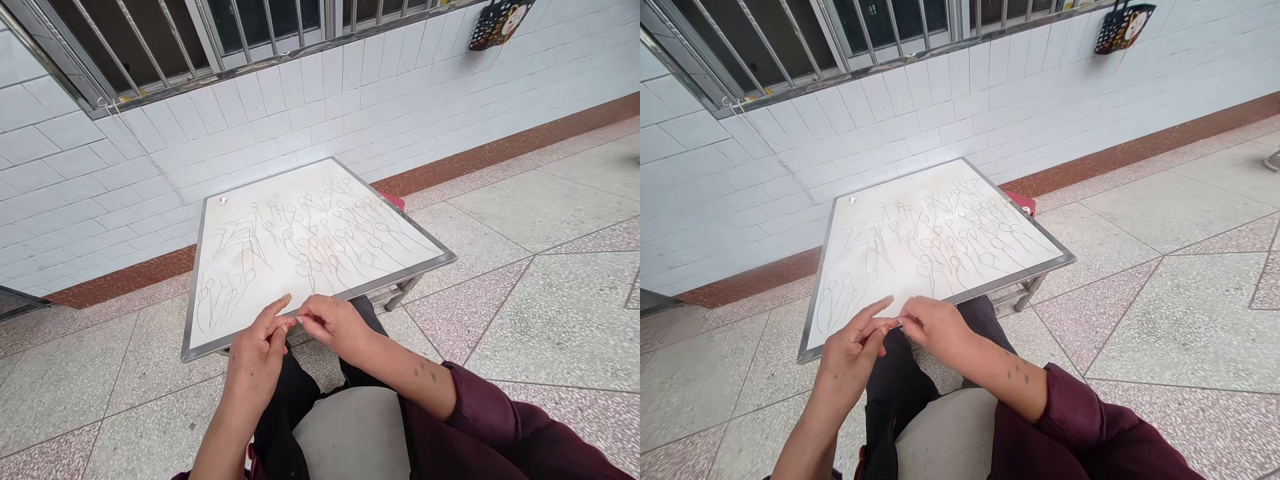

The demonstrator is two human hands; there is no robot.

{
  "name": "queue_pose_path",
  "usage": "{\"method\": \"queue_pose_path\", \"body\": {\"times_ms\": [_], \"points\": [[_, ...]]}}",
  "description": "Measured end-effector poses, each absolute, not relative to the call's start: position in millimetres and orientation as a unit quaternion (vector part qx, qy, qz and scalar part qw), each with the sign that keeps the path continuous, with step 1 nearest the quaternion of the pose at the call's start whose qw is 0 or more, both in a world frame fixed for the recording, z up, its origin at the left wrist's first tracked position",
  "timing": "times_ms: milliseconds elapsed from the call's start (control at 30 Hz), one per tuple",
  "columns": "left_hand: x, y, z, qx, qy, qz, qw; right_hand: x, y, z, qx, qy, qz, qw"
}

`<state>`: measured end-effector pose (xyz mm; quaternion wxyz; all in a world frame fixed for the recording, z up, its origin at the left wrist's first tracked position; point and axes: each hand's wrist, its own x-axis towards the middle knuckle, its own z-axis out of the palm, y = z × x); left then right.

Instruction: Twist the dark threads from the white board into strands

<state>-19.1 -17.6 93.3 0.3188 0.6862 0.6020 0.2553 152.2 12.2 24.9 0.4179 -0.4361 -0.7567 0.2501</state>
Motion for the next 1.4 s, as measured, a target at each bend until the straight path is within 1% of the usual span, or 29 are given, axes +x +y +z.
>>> {"method": "queue_pose_path", "body": {"times_ms": [133,333,433,600,733,833,900,1033,1100,1300,1400], "points": [[-20,-15,92,0.683,0.595,0.254,0.340,151,11,24,-0.443,-0.747,0.270,0.416],[-28,-13,96,0.641,0.572,0.268,0.436,158,15,28,-0.425,-0.751,0.319,0.391],[-36,-12,104,0.623,0.563,0.282,0.464,162,18,31,-0.422,-0.752,0.322,0.392],[-44,-10,109,0.612,0.565,0.301,0.465,162,19,31,-0.397,-0.775,0.298,0.391],[-33,-9,102,0.624,0.553,0.286,0.473,156,17,28,-0.392,-0.785,0.269,0.398],[-25,-8,95,0.633,0.556,0.295,0.451,153,14,30,-0.394,-0.782,0.270,0.401],[-24,-7,93,0.635,0.557,0.306,0.439,153,12,33,-0.397,-0.777,0.293,0.391],[-30,-7,96,0.632,0.567,0.314,0.426,155,10,41,-0.408,-0.738,0.404,0.355],[-32,-7,98,0.630,0.573,0.305,0.426,156,10,42,-0.411,-0.717,0.437,0.355],[-29,-6,91,0.647,0.567,0.296,0.415,154,9,36,-0.394,-0.720,0.415,0.392],[-26,-5,89,0.644,0.571,0.308,0.406,151,7,32,-0.390,-0.696,0.444,0.407]]}}
